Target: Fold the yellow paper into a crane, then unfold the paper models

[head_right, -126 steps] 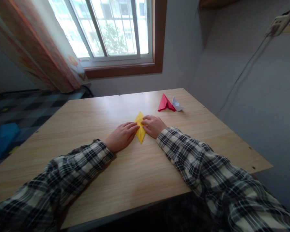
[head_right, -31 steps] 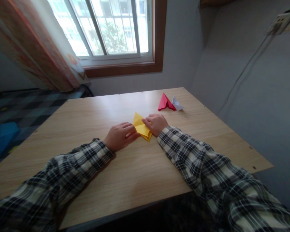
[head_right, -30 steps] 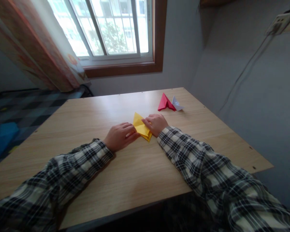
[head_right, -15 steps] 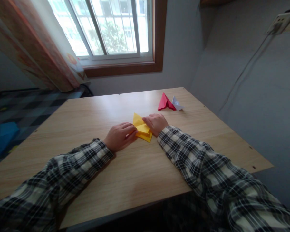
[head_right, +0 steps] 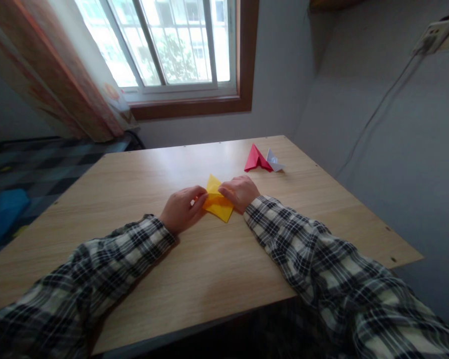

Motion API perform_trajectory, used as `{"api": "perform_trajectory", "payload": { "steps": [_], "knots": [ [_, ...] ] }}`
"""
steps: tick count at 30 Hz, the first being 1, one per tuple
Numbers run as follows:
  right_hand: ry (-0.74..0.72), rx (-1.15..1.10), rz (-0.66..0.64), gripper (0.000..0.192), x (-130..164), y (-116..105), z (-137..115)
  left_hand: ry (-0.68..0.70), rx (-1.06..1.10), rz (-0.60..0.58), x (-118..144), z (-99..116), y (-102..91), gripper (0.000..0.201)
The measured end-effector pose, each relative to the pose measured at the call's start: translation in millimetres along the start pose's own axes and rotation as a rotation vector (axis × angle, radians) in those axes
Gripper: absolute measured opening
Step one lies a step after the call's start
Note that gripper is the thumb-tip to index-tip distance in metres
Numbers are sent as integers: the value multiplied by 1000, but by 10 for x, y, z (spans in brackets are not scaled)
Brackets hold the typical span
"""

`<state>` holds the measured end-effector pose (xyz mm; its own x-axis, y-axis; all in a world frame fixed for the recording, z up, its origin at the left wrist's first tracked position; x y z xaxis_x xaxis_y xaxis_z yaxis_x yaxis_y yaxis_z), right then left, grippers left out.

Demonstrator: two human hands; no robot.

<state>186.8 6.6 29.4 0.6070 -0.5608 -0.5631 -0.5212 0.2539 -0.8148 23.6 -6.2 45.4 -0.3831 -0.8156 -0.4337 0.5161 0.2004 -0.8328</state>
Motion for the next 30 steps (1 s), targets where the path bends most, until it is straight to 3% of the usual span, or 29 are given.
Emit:
{"api": "perform_trajectory", "payload": {
  "steps": [5, 11, 14, 21, 26, 30],
  "knots": [
    [-43, 6, 9, 85, -1, -1, -20, -70, 21, 3, -5, -26, -16, 20],
    [43, 110, -79, 38, -6, 77, 21, -127, 11, -9, -12, -71, -1, 18],
    [64, 131, -121, 27, -12, 98, 33, -130, 11, -20, -16, -75, 10, 17],
    [87, 127, -146, 24, -20, 81, 21, -168, 13, -46, -28, -105, 51, 14],
    [78, 101, -146, 23, -28, 86, 7, -188, 45, -84, -36, -139, 89, 31],
    [123, 84, -125, 28, -21, 72, 24, -191, 27, -100, -46, -151, 105, 31]
  ]
}}
Point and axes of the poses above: each hand's wrist, its own x-axis away from the middle knuckle, its own y-axis out of the palm, z = x × y, the point moved 6 cm from there along -x, towards the middle knuckle, and after that the axes turned 15 degrees about -y, right-handed, at the moved point
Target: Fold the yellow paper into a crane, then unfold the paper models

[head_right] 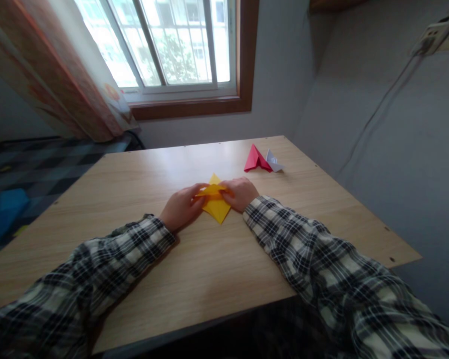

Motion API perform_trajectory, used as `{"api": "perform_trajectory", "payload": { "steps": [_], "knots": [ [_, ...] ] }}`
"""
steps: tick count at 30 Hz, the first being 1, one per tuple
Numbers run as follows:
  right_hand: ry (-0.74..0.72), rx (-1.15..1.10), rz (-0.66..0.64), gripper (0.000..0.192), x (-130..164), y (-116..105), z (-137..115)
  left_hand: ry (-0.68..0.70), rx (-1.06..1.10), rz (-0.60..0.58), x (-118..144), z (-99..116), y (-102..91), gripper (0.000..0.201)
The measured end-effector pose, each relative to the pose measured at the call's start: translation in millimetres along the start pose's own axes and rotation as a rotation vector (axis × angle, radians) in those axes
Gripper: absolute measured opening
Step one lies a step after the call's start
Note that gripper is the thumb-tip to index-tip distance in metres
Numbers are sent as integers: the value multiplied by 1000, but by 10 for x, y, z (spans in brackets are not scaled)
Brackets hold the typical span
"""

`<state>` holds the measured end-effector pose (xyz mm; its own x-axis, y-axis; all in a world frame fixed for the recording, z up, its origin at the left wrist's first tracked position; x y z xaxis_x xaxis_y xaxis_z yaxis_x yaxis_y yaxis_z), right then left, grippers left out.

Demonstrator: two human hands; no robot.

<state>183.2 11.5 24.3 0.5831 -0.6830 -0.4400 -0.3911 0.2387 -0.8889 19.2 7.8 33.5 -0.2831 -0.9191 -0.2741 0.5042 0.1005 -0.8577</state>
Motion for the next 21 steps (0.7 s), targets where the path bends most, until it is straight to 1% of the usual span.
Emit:
{"api": "perform_trajectory", "payload": {
  "steps": [7, 13, 17, 21],
  "knots": [
    [130, -54, 77, 31, 50, 5, 117, -40, 103, -19, -45, -73, 15, 28],
    [183, -91, 82, 28, 52, 8, 165, -68, 148, -8, -78, -95, -3, 32],
    [200, -88, 99, 24, 22, 16, 160, -114, 141, -12, -105, -100, -14, 35],
    [219, -80, 92, 22, -13, 63, 154, -117, 118, 4, -131, -105, -16, 34]
  ]
}}
Point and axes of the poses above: each hand's wrist, its own x-axis away from the middle knuckle, its own y-axis out of the palm, z = x × y, the point moved 6 cm from there along -x, towards the middle knuckle, and after that the axes turned 15 degrees about -y, right-handed, at the moved point
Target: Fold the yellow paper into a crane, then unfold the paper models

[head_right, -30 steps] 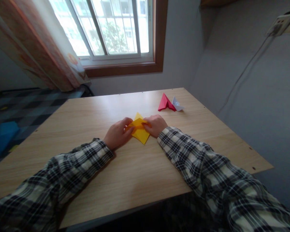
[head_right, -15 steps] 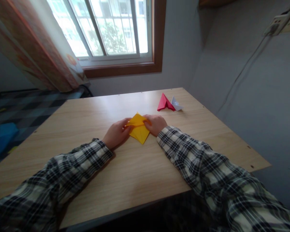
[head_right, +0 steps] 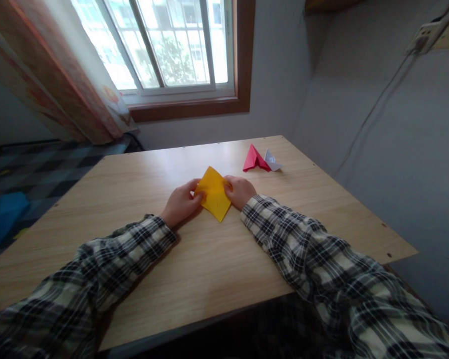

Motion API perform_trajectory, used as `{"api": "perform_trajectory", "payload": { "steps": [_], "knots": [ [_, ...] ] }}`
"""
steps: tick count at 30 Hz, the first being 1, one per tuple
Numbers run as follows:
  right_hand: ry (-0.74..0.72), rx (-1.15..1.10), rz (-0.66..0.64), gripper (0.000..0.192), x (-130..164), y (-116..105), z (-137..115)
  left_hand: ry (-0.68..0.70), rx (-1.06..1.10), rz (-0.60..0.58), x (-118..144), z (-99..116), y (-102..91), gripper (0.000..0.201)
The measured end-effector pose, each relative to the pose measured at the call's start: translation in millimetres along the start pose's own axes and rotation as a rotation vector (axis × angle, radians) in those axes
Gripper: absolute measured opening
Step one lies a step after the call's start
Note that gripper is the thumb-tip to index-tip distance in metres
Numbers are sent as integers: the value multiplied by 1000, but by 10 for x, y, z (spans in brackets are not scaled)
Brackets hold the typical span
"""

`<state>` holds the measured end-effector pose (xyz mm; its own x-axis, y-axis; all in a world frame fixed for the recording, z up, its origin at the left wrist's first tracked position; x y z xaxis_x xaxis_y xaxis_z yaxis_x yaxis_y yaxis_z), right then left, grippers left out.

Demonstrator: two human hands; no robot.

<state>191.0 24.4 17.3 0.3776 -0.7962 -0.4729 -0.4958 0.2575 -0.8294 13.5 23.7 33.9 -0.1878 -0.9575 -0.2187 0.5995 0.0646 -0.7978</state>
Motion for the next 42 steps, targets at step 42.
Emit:
{"api": "perform_trajectory", "payload": {
  "steps": [42],
  "knots": [
    [94, -183, 71, 30, -31, 40, 135, -98, 428, 8, -187, -157, 116, 34]
  ]
}}
Point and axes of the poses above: each hand's wrist, its own x-axis away from the middle knuckle, its own y-axis out of the palm, z = x × y, the point moved 6 cm from there along -x, towards the middle knuckle, and after that the axes turned 15 degrees about -y, right-handed, at the moved point
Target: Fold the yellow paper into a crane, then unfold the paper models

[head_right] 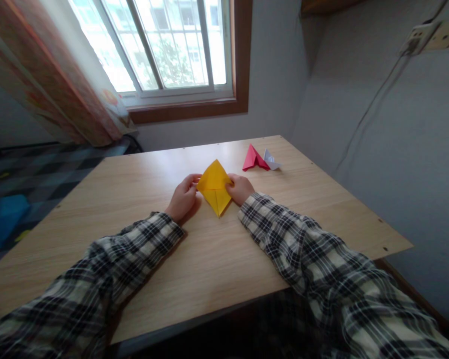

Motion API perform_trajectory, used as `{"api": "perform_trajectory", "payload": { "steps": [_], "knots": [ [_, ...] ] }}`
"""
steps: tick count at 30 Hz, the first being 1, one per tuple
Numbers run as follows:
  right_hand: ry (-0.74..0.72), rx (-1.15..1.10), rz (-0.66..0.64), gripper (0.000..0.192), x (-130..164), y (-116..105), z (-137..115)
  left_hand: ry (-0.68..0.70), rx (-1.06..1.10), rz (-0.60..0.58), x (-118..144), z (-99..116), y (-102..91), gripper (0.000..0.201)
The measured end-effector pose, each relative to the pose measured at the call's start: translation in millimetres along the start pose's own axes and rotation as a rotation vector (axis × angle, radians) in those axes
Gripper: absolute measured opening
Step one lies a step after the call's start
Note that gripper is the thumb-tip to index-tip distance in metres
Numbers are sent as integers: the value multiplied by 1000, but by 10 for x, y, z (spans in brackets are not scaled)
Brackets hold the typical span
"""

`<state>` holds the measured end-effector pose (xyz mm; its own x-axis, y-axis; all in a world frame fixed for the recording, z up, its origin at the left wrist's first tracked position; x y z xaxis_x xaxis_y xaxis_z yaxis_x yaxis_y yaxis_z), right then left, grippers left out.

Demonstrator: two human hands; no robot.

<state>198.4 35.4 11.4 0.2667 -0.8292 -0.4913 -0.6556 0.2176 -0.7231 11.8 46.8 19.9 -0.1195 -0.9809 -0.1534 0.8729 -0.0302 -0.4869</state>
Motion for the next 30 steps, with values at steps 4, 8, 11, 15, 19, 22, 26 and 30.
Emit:
{"api": "perform_trajectory", "payload": {
  "steps": [4, 8, 11, 15, 19, 22, 26, 30],
  "knots": [
    [2, -29, 6, 30, -3, 1, -2, 77, -94, -41, 77, 91, 63, 30],
    [18, -31, -1, 29, -2, 8, 13, 90, -95, -81, 118, 131, 84, 36],
    [11, -69, -12, 30, -4, 17, 5, 113, -125, -102, 139, 154, 95, 38],
    [-6, -120, -19, 31, -3, 25, -19, 121, -205, -123, 158, 162, 117, 39],
    [-20, -149, -18, 30, 1, 31, -29, 90, -265, -119, 161, 144, 121, 38],
    [-26, -170, -12, 30, 3, 39, -22, 75, -284, -111, 158, 131, 119, 35],
    [-20, -187, -19, 29, 3, 56, -4, 85, -289, -89, 150, 129, 112, 30],
    [-29, -195, -12, 29, 0, 52, -5, 107, -297, -87, 152, 139, 113, 29]
  ]
}}
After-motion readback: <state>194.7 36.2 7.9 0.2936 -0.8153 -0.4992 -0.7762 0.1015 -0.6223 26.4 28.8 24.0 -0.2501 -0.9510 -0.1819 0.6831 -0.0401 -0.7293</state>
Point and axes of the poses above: each hand's wrist, its own x-axis away from the middle knuckle, its own y-axis out of the palm, z = x × y, the point moved 6 cm from there along -x, towards the middle knuckle, and after that the axes turned 15 degrees about -y, right-handed, at the moved point
